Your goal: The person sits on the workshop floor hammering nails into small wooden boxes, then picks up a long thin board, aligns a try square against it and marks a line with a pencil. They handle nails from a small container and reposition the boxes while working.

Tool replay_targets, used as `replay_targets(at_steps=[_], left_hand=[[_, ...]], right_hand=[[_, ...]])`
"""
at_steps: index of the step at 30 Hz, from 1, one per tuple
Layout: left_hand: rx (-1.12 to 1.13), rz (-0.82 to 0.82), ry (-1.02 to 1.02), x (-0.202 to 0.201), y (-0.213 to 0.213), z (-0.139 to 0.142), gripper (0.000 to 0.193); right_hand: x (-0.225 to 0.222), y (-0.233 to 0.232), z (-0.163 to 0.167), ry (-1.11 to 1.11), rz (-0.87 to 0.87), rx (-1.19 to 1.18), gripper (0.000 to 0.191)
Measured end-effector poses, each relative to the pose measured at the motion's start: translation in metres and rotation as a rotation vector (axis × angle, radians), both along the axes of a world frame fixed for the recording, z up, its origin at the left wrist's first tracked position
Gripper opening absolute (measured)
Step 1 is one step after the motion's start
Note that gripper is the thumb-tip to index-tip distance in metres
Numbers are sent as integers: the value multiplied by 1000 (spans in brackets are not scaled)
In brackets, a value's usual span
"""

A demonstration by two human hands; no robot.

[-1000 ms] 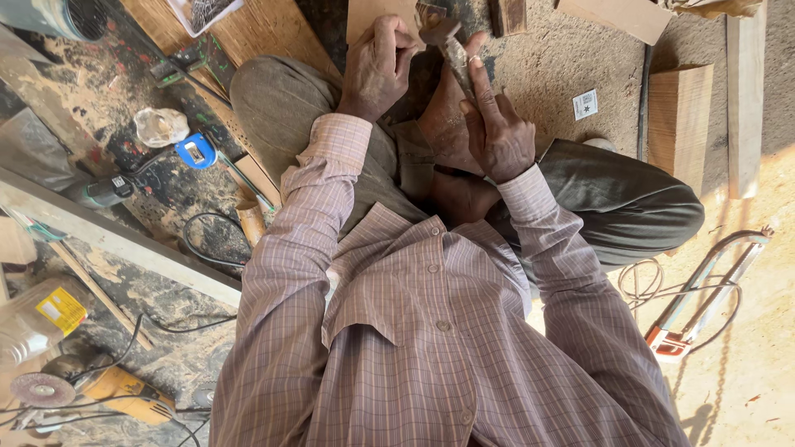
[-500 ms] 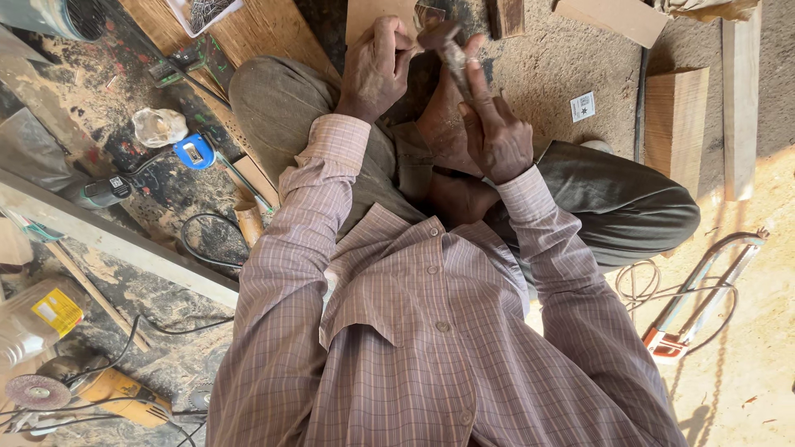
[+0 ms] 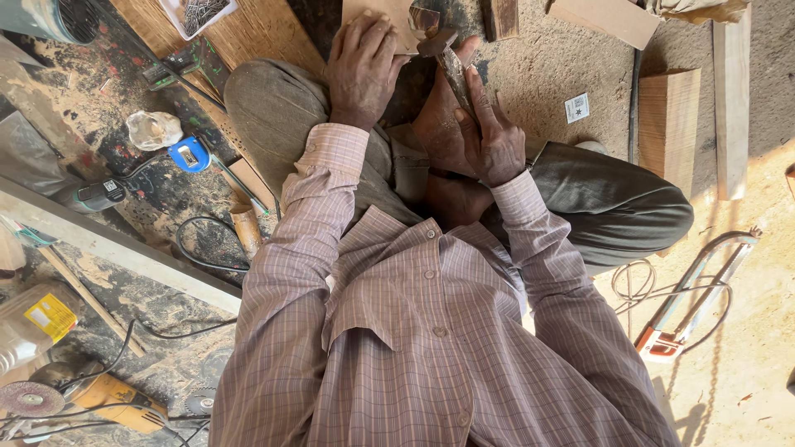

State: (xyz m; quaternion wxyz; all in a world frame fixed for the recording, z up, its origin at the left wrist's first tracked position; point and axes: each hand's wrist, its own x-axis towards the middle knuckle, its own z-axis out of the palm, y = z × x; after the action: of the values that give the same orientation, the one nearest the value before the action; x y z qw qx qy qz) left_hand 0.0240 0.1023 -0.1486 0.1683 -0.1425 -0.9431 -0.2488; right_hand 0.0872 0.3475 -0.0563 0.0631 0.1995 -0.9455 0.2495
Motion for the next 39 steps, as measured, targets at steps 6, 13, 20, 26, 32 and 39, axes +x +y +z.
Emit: replay_targets(at_steps=[6,13,20,26,32,39], left_hand=[[-97,-2,36,0,6,-21,43],[-118,-9,51,1,6,-26,42],[-94,-7,54,2,6,-26,44],[-92,-25,37,-1,5,-29,42],[-93,-37,36,-2,5,-28,42],[-53,-31,42,-2,3,-18,40]], right_hand=[[-3,1,-4,-66,1,19,55],[-14,3,-7,-71,-10,-62,55],[-12,5,11,-20,31,16,53],[-16,4,-3,-119,32,249,54],[-12,4,-12,21,19,87,54],[-9,3,-10,58,10,-39,56]])
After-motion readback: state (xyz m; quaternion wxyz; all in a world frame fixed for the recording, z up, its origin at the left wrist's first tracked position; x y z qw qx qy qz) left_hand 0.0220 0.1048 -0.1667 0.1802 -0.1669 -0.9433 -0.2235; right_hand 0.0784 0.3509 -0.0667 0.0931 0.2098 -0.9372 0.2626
